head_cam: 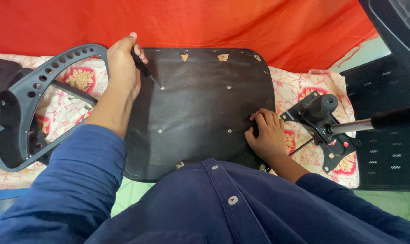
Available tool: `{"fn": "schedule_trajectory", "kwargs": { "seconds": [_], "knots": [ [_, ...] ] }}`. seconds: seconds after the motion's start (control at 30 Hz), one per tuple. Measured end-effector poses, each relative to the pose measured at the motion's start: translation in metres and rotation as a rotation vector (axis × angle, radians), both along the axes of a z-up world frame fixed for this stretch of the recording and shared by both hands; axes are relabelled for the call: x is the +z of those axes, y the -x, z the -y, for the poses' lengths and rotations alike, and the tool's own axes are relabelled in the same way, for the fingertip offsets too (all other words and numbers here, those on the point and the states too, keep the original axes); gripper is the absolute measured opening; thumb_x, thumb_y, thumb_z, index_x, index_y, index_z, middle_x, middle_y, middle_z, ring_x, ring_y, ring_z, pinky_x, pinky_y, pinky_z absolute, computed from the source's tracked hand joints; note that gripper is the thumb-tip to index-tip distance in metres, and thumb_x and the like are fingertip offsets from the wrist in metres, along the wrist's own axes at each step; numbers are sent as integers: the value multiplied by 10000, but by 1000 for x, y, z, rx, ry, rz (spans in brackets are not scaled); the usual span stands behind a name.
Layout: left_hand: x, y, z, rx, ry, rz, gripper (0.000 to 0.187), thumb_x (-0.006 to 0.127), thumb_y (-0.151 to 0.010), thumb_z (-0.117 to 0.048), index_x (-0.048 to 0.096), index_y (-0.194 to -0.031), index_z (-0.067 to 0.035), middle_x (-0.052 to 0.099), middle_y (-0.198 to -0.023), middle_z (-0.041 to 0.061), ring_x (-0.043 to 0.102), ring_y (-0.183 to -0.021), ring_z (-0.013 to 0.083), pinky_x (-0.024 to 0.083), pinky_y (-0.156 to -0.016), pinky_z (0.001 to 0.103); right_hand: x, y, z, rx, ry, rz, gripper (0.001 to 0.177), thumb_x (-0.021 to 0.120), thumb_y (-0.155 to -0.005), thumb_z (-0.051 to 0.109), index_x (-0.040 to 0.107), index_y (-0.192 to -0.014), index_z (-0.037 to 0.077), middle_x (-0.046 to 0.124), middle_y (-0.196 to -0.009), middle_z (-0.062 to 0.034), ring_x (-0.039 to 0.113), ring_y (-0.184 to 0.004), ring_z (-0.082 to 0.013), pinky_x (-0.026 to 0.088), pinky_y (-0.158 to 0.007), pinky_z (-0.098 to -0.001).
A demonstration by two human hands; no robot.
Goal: The person uses a screwdriver to remove screws from the underside of a black chair seat. They work systematically around the perimeter and center of the seat, loosening and removing fasteners to detach the seat from its frame.
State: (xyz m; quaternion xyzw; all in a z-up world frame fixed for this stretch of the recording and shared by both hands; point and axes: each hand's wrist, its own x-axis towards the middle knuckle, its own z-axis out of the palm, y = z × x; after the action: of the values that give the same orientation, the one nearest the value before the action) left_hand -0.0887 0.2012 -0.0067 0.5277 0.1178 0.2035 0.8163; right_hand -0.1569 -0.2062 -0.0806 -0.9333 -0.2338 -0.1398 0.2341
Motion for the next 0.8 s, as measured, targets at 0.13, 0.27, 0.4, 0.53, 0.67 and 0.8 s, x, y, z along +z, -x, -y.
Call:
{"fn": "schedule_trajectory", "kwargs": {
  "seconds": [0.13, 0.27, 0.4, 0.53, 0.67, 0.8],
  "knots": [
    [1, -1, 0, 0, 25, -1, 299, 637, -995, -182, 541, -724, -99, 537, -667, 33, 518, -638, 169, 472, -630, 334, -1, -1, 1, 19, 9, 13, 321, 677, -755, 158, 636, -1065, 83, 594, -1218, -112, 539, -1185, -311, 392, -954, -453],
    [2, 0, 0, -10, 30, -9, 304, 637, -1001, -184, 535, -728, -95, 542, -678, 33, 520, -647, 164, 468, -630, 330, -1, -1, 1, 19, 1, 26, 324, 677, -751, 163, 635, -1062, 84, 594, -1220, -112, 539, -1189, -310, 393, -961, -452],
    [4, 0, 1, 8, 77, -16, 277, 637, -995, -177, 547, -746, -95, 537, -674, 33, 514, -634, 166, 458, -614, 331, -1, -1, 1, 13, -3, 16, 316, 678, -754, 164, 635, -1058, 88, 597, -1220, -105, 540, -1184, -307, 396, -962, -450],
    [2, -1, -2, 38, 105, -38, 272, 638, -991, -183, 548, -750, -96, 532, -664, 30, 514, -626, 165, 460, -605, 331, -1, -1, 1, 12, 7, 31, 318, 685, -750, 167, 638, -1055, 94, 596, -1220, -106, 539, -1187, -310, 396, -955, -451],
    [-2, -3, -8, 92, 187, -62, 270, 648, -974, -208, 541, -746, -111, 525, -649, 23, 519, -612, 167, 457, -592, 333, 0, 0, 1, 19, -4, 39, 316, 687, -754, 164, 636, -1058, 94, 596, -1217, -100, 541, -1183, -305, 398, -955, -448],
    [-8, -8, -14, 185, 276, -72, 343, 687, -970, -327, 528, -746, -122, 512, -663, 9, 516, -617, 154, 443, -587, 316, 1, 0, 0, 14, 3, 27, 311, 687, -755, 157, 634, -1055, 94, 597, -1209, -97, 541, -1180, -302, 400, -958, -448]
  ]
}}
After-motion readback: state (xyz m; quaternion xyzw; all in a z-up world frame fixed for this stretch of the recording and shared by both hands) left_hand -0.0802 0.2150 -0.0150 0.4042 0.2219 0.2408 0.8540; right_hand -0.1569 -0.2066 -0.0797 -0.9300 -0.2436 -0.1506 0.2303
